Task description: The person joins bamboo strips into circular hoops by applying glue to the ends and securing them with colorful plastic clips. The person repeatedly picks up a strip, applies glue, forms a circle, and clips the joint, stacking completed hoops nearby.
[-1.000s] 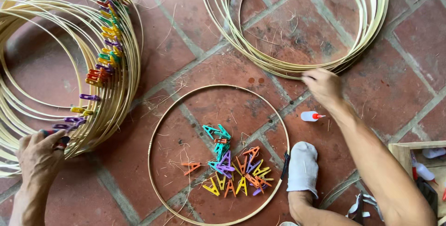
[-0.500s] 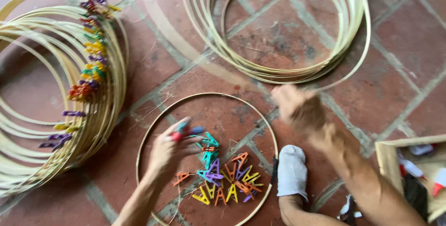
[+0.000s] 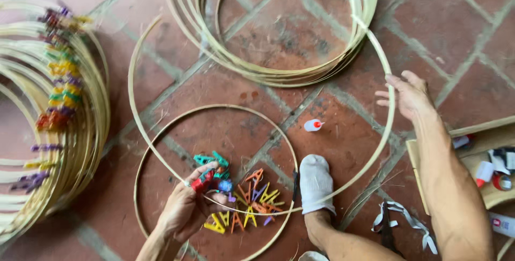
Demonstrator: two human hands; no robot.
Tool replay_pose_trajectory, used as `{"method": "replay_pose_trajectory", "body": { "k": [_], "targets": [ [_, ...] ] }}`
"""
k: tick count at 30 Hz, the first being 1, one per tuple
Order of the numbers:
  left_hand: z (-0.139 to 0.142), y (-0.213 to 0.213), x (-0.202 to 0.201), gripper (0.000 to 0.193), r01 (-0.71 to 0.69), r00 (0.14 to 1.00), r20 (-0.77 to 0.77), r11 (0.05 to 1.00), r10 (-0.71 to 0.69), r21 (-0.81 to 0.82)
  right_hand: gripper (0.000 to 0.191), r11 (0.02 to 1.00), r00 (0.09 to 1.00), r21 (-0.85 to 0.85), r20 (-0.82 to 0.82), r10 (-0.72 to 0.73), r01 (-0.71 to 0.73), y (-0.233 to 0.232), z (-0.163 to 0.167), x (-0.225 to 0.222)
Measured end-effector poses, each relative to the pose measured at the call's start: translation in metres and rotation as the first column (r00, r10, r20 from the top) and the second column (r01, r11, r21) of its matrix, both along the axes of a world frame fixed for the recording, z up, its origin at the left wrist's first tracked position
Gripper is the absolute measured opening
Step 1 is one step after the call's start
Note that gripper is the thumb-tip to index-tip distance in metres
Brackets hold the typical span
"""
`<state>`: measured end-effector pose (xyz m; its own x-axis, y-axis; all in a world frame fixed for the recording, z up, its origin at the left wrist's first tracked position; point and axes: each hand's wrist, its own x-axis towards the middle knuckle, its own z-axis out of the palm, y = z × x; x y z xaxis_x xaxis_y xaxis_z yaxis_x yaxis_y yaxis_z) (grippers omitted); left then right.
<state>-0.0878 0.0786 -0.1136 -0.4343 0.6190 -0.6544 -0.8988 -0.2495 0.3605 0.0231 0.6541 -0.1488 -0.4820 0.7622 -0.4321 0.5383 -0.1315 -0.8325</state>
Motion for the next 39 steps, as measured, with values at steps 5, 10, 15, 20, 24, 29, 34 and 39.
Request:
{"method": "replay_pose_trajectory", "body": {
  "k": [5,10,15,20,24,29,34,39],
  "targets": [
    [-0.011,-0.050,0.006,0.057,0.124,0.984,-0.104,0.978,-0.142,-0.166,0.050,0.939,0.989,0.328,-0.068,0.131,-0.102,-0.017,-0.031,0.002],
    [-0.007,-0.110,0.008,0.069,0.191,0.950,-0.147,0.887,-0.274,-0.419,0.043,0.856,0.987,0.496,0.021,0.159,-0.148,-0.078,0.003,0.013],
    [-0.008,-0.158,-0.017,0.085,-0.300,0.904,-0.426,0.703,-0.005,-0.645,0.054,0.850,0.813,0.365,0.571,0.117,-0.379,-0.134,0.009,0.041],
    [-0.033,-0.169,-0.035,0.055,-0.622,0.675,-0.736,0.564,0.036,-0.543,0.019,0.445,0.775,0.676,0.628,0.068,-0.587,-0.176,0.005,0.087],
    [-0.051,-0.178,-0.016,0.045,-0.668,0.583,-0.789,0.437,-0.196,-0.602,0.013,0.468,0.915,0.807,0.205,0.346,-0.358,-0.213,-0.023,0.093],
    [-0.085,-0.199,0.027,0.030,-0.768,0.443,-0.870,0.408,-0.217,-0.493,0.048,0.197,0.655,0.662,0.565,0.502,-0.723,-0.244,-0.097,0.036],
    [-0.127,-0.208,0.036,0.030,-0.827,0.408,-0.853,0.265,-0.326,-0.497,0.023,0.299,0.699,0.667,0.474,0.536,-0.682,-0.260,-0.112,-0.011],
    [-0.156,-0.212,0.031,0.032,-0.817,0.411,-0.796,0.207,-0.445,-0.538,0.016,0.216,0.654,0.701,0.446,0.610,-0.680,-0.264,-0.119,-0.042]
  ]
}}
